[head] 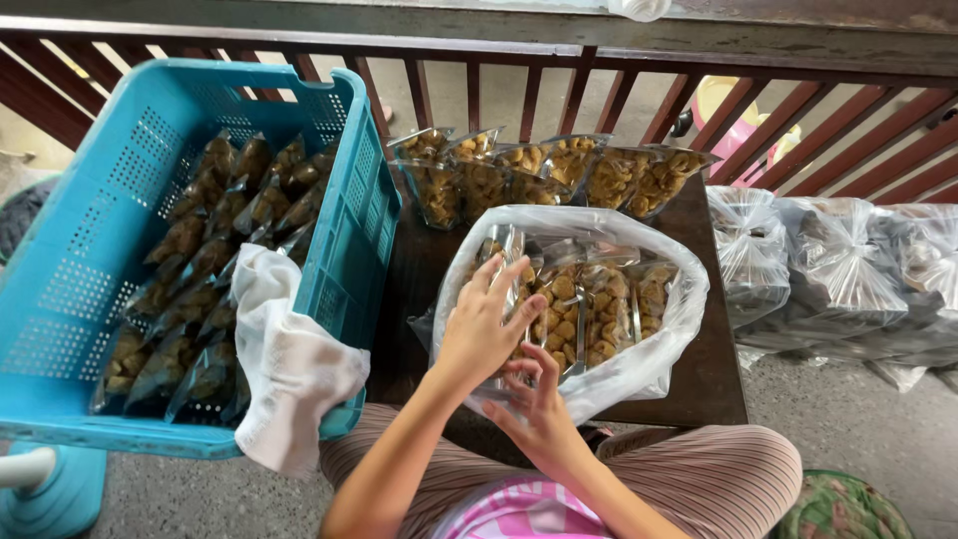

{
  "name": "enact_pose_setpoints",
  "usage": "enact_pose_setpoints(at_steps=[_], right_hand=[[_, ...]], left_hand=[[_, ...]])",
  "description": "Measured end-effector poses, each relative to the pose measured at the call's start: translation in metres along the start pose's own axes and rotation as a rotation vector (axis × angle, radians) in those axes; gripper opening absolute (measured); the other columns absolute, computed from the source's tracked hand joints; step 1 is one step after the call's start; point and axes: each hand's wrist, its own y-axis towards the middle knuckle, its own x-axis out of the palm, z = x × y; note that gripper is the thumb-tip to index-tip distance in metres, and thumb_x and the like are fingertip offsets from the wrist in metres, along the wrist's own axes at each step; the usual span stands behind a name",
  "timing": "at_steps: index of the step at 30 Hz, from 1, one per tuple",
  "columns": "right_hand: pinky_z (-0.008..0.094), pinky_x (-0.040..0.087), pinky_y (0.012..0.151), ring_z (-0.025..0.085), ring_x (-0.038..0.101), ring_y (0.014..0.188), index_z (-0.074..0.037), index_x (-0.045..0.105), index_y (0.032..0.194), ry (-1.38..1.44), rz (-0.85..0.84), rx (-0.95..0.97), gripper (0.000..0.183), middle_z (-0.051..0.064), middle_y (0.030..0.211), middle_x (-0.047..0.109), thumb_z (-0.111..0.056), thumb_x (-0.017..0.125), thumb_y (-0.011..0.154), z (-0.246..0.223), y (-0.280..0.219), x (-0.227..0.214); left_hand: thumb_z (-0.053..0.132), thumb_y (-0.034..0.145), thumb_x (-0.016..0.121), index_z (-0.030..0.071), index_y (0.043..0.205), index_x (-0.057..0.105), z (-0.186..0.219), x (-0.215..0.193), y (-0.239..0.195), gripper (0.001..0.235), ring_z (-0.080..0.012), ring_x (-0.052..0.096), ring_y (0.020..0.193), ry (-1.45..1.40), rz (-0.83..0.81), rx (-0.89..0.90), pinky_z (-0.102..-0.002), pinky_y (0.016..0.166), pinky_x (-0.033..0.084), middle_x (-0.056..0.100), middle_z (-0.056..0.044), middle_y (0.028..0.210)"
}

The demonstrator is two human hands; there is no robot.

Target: The person sits on the floor and packs small transparent bags of snacks into a larger white plastic bag. They arrange the small bags neatly inside the larger bag and then tie the top of the larger bag to secure the contents.

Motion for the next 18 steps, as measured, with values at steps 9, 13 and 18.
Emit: enact_pose_setpoints(at_steps=[9, 13, 18], right_hand=[[0.038, 0.053, 0.060, 0.025, 0.070, 0.073, -0.006, 0.073, 0.115, -0.621, 0.244, 0.080, 0.021, 0.009, 0.095, 0.079, -0.015, 0.062, 0.099, -0.034, 0.109, -0.129], [0.040, 0.055, 0.092, 0.031, 0.070, 0.108, 0.003, 0.067, 0.121, -0.775, 0.215, -0.383, 0.036, 0.021, 0.116, 0.072, -0.019, 0.070, 0.093, -0.010, 0.243, -0.156], [0.052, 0.053, 0.082, 0.047, 0.064, 0.107, 0.006, 0.062, 0.117, -1.195, 0.099, -0.240, 0.052, 0.028, 0.114, 0.066, -0.034, 0.076, 0.086, 0.041, 0.330, -0.157]], left_hand=[[0.035, 0.086, 0.074, 0.027, 0.137, 0.064, -0.002, 0.024, -0.018, 0.052, -0.0338, 0.051, 0.113, 0.218, 0.007, -0.020, -0.047, 0.086, 0.048, 0.052, -0.010, 0.141], [0.032, 0.087, 0.073, 0.031, 0.134, 0.065, -0.004, 0.016, -0.012, 0.048, -0.0324, 0.051, 0.115, 0.175, -0.013, -0.061, -0.045, 0.091, 0.047, 0.053, -0.007, 0.139], [0.031, 0.088, 0.073, 0.028, 0.137, 0.064, -0.001, 0.025, -0.019, 0.050, -0.0328, 0.047, 0.113, 0.160, 0.033, -0.062, -0.051, 0.099, 0.038, 0.051, -0.009, 0.141]])
